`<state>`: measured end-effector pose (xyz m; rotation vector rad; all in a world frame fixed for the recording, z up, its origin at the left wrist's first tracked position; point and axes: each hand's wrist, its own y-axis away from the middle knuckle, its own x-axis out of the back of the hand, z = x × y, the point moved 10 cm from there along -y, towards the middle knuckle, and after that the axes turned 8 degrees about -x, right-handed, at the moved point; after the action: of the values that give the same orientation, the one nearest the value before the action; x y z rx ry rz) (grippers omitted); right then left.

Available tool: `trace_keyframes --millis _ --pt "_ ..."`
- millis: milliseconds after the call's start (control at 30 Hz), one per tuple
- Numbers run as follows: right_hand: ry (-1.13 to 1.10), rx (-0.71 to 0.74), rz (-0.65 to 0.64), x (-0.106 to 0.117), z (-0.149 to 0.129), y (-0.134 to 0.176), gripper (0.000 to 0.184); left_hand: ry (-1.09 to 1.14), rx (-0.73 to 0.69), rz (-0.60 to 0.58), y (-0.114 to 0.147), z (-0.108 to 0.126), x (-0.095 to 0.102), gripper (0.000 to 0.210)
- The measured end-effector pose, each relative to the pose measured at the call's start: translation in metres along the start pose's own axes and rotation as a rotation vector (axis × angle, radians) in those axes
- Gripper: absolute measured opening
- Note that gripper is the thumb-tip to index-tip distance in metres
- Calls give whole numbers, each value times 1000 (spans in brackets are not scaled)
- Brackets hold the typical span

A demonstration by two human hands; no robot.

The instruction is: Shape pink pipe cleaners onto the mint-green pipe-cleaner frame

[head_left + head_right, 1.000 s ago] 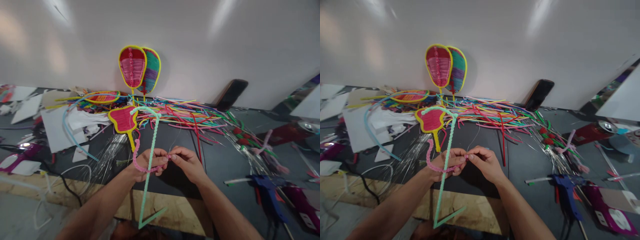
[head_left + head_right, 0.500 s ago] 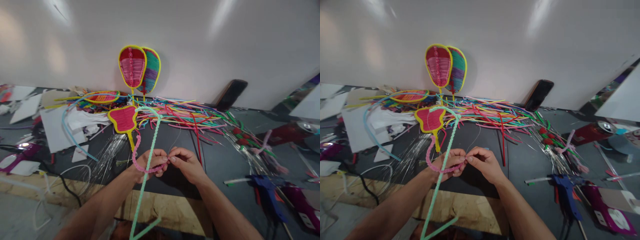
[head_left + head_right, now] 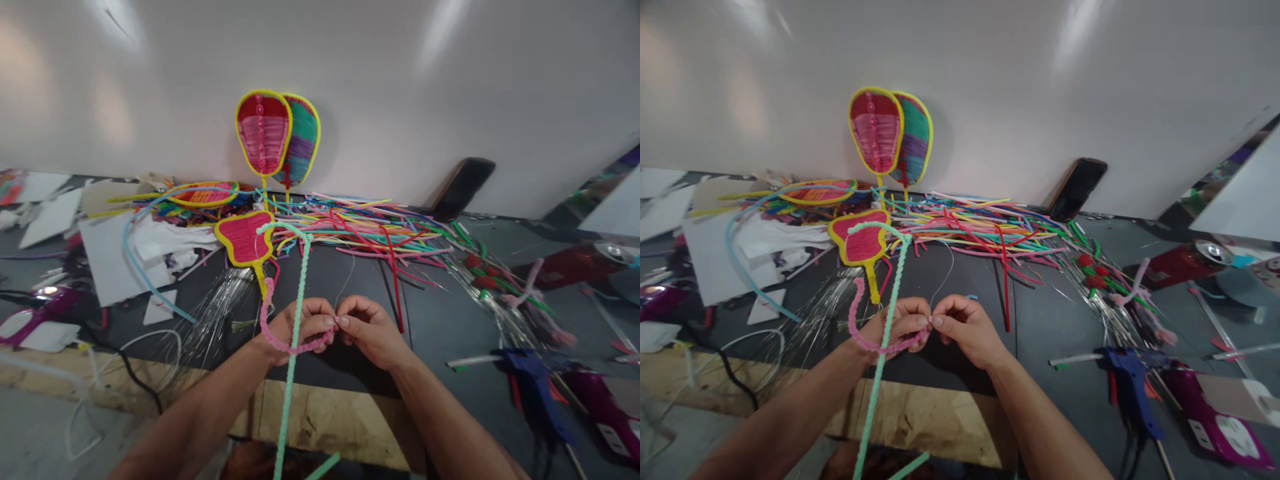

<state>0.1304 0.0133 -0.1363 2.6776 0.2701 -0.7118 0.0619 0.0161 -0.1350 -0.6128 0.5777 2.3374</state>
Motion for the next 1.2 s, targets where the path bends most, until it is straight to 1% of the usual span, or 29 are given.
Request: trace_keyframes --millis 133,267,367,533,667,733,800,933,1000,1100,1200 --pt "-43 -40 -4 -5 4 0 21 -74 -2 -23 1 0 2 24" --pt "-74 -33 -38 -9 3 1 20 -196 -12 -22 3 4 5 27" --pt "-37 -15 -50 -8 2 1 17 -354 -69 -32 3 14 4 28" --pt "38 -15 -29 -5 6 -1 19 -680 -177 -35 4 31 -2 26" --pt "11 -17 9 -6 7 -1 18 -850 -188 5 3 33 1 20" --pt "-6 -13 37 -6 6 -1 17 -880 -174 7 2 29 3 21" --pt "-8 -6 61 -5 5 0 15 -839 -170 -6 1 25 2 23" --pt "-34 -8 71 -3 2 0 16 -604 -144 -4 0 18 3 29" --pt "-65 -26 56 -4 2 1 19 -455 -79 7 0 10 5 30" --pt "-105 -49 29 -6 2 2 22 -228 44 -10 2 -2 4 31" --pt "-108 -62 6 -8 3 2 22 -134 88 -13 2 -6 2 31"
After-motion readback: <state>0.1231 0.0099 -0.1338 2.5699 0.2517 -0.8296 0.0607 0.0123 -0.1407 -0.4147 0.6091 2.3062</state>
